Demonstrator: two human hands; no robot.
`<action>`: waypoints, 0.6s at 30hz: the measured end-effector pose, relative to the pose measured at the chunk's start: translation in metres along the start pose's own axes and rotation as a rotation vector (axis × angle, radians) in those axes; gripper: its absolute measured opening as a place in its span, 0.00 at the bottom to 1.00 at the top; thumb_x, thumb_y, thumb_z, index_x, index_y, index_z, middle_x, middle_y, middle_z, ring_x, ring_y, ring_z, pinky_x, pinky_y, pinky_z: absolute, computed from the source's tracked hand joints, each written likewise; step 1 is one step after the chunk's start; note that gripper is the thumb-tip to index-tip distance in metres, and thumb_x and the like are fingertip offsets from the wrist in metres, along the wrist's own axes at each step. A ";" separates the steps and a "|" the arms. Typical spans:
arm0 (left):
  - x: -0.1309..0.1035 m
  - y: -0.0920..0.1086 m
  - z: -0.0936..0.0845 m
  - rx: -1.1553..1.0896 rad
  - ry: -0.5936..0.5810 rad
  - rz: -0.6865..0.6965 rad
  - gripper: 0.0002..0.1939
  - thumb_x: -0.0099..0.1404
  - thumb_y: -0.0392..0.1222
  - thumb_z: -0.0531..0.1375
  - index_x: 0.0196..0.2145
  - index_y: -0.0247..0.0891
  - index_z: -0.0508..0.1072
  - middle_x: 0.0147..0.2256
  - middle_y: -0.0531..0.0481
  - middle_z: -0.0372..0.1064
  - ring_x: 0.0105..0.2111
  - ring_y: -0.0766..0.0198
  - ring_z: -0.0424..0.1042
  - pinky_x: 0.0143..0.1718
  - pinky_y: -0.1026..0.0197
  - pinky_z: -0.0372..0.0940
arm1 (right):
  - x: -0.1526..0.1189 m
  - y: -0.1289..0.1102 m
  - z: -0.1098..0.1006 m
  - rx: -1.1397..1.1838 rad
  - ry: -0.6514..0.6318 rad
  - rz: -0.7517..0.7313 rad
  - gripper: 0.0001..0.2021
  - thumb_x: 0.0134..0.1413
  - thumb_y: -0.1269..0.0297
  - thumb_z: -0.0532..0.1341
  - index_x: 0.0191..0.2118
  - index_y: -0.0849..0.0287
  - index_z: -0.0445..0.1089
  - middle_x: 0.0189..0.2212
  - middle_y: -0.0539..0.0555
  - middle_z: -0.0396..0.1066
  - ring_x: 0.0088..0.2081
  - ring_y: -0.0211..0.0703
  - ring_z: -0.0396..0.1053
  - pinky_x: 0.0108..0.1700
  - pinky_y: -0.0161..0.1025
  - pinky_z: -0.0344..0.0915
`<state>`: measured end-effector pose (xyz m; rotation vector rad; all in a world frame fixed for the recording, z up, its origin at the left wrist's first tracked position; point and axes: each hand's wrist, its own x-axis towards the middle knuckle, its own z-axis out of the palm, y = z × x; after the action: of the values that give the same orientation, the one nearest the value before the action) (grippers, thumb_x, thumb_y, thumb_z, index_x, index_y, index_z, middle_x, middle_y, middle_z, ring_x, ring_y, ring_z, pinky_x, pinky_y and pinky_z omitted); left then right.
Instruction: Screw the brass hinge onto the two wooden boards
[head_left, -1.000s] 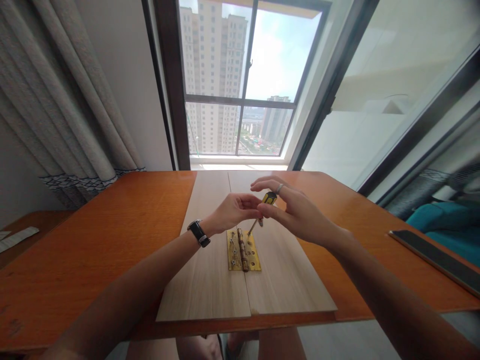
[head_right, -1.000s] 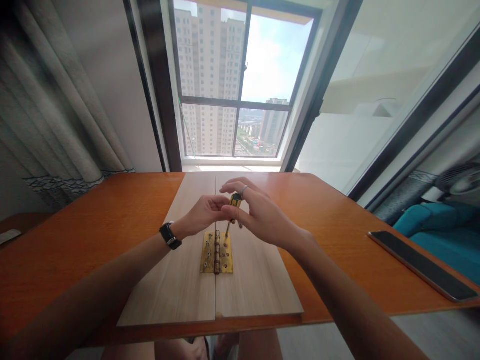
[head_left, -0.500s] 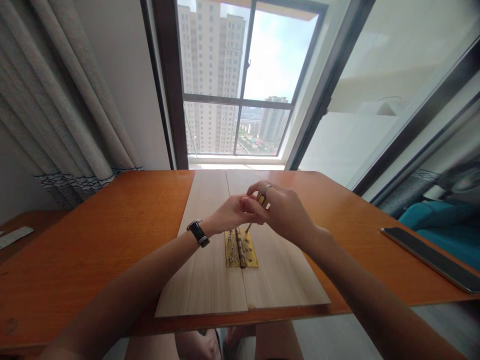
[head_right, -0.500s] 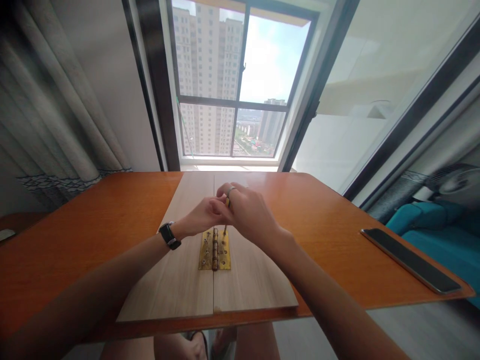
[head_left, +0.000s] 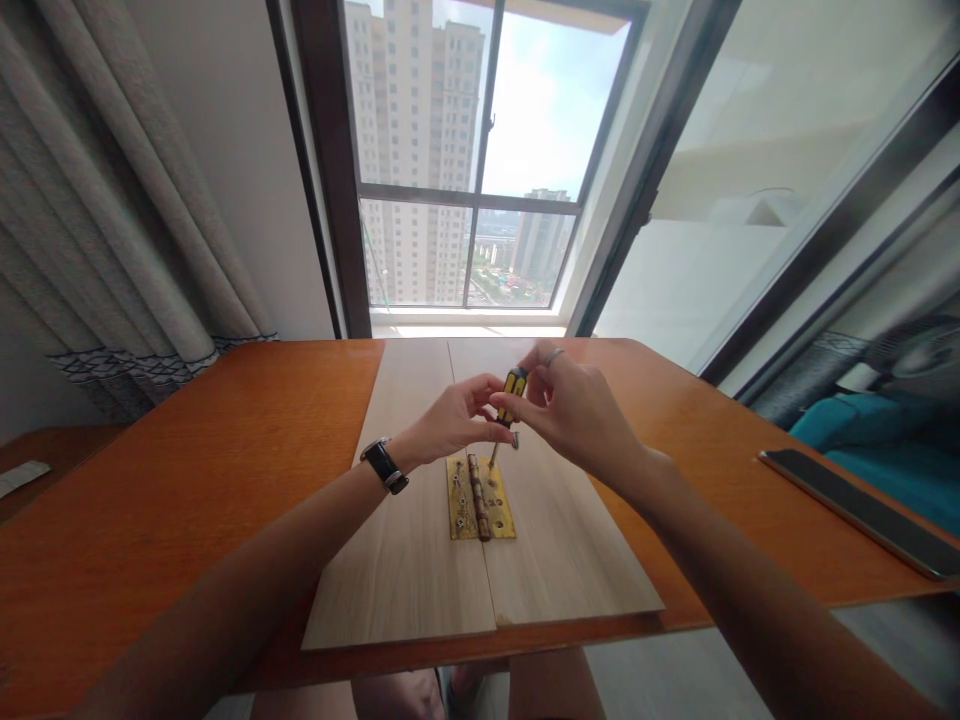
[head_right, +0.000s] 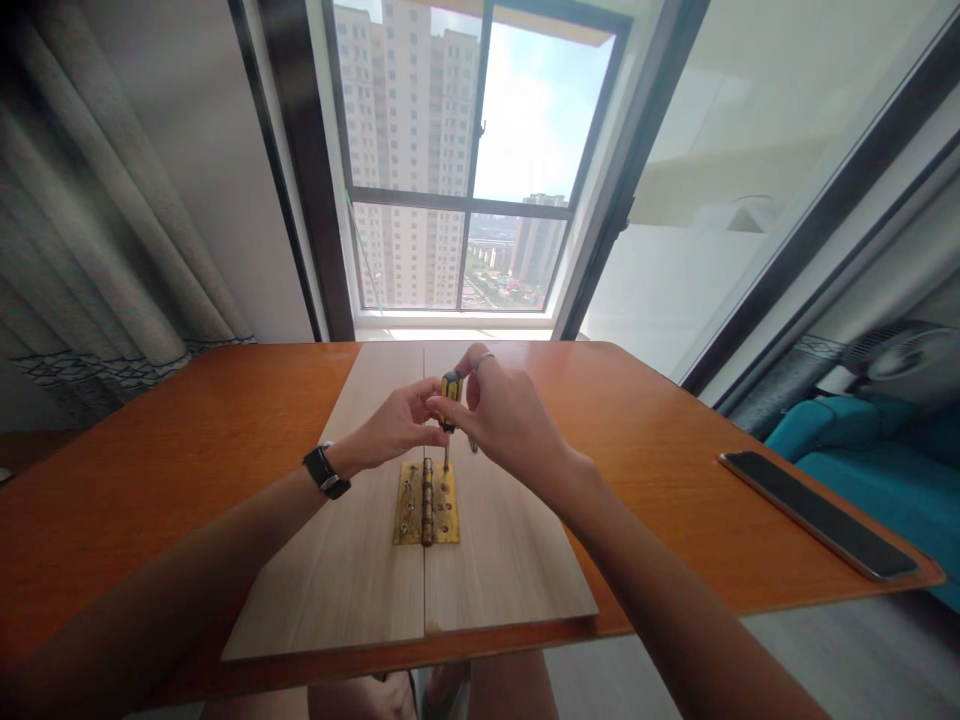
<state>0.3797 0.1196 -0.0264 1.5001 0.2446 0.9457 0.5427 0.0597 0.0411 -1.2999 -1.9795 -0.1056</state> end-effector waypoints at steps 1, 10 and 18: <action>0.000 0.000 0.002 0.016 0.017 -0.006 0.23 0.48 0.43 0.78 0.37 0.33 0.73 0.34 0.52 0.72 0.36 0.66 0.73 0.40 0.61 0.68 | -0.002 0.000 0.002 -0.007 0.004 -0.019 0.16 0.52 0.55 0.71 0.36 0.60 0.68 0.21 0.48 0.69 0.23 0.40 0.66 0.25 0.38 0.59; 0.000 0.004 0.007 0.127 -0.162 -0.039 0.18 0.63 0.52 0.69 0.40 0.32 0.78 0.41 0.41 0.79 0.46 0.54 0.76 0.50 0.51 0.68 | -0.007 0.005 -0.022 0.333 -0.278 -0.057 0.11 0.63 0.64 0.60 0.48 0.56 0.75 0.38 0.53 0.80 0.38 0.44 0.78 0.39 0.39 0.72; -0.001 -0.002 0.009 0.218 0.065 0.017 0.16 0.51 0.36 0.73 0.37 0.32 0.77 0.36 0.47 0.76 0.37 0.63 0.74 0.43 0.58 0.68 | -0.015 0.007 0.006 -0.095 0.218 -0.014 0.21 0.59 0.44 0.61 0.27 0.59 0.68 0.19 0.52 0.71 0.19 0.40 0.68 0.24 0.36 0.58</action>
<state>0.3863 0.1129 -0.0277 1.6738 0.3926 1.0078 0.5486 0.0543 0.0252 -1.2764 -1.8162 -0.3386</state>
